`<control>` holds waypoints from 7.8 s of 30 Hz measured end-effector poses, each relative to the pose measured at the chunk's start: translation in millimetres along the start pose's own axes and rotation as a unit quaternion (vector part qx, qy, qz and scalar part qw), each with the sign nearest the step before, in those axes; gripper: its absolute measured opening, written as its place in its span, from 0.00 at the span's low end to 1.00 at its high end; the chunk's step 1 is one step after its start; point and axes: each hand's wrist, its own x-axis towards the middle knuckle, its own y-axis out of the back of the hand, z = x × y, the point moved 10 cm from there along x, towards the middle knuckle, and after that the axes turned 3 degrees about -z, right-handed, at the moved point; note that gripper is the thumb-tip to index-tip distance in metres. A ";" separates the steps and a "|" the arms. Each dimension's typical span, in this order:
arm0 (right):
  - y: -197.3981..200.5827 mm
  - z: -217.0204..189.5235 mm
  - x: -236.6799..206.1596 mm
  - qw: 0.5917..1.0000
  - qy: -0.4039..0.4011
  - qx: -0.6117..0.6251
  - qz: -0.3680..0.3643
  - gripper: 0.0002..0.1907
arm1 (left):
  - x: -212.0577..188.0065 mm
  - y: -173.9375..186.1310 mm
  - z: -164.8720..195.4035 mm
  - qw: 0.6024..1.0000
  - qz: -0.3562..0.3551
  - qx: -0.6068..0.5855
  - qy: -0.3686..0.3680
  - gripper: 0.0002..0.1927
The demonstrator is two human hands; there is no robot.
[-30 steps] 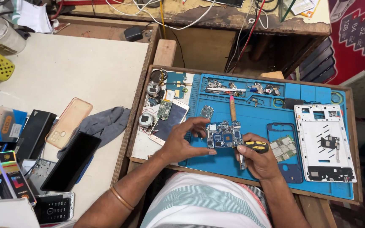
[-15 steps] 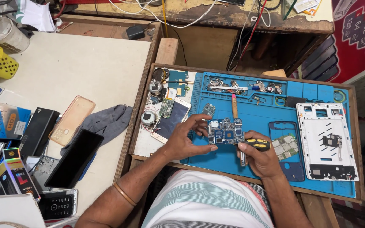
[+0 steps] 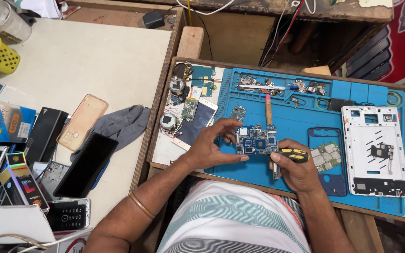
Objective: The person repairs a smartphone motherboard at a workbench. They hold the circuit board with one hand while using a screwdriver to unscrew and pry components, reposition the board repeatedly, and near the end handle a small black component and a flex cable, fitting parts onto the board.
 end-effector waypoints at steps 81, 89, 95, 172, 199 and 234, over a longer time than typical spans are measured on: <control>-39.3 -75.8 -36.1 0.876 0.338 -0.340 0.052 0.17 | 1.8 11.2 0.4 0.996 0.072 0.053 -0.014 0.43; -50.5 -61.9 -25.0 0.901 0.254 -0.351 -0.019 0.17 | 1.9 4.1 6.4 0.997 0.054 0.056 -0.023 0.45; -53.0 -57.0 -22.1 0.900 0.247 -0.358 -0.028 0.16 | 0.2 0.4 7.1 0.996 0.046 0.068 -0.028 0.44; -1.1 -13.1 1.6 0.996 0.036 -0.052 0.061 0.20 | 1.8 -2.4 -9.0 0.999 0.008 0.022 0.041 0.44; -0.9 -12.1 2.3 0.997 0.028 -0.045 0.058 0.20 | 1.8 -3.6 -0.9 0.999 0.009 0.045 0.002 0.44; -1.7 -10.8 4.1 0.998 0.025 -0.038 0.053 0.20 | 1.4 -6.9 -9.5 1.000 -0.010 0.002 0.011 0.48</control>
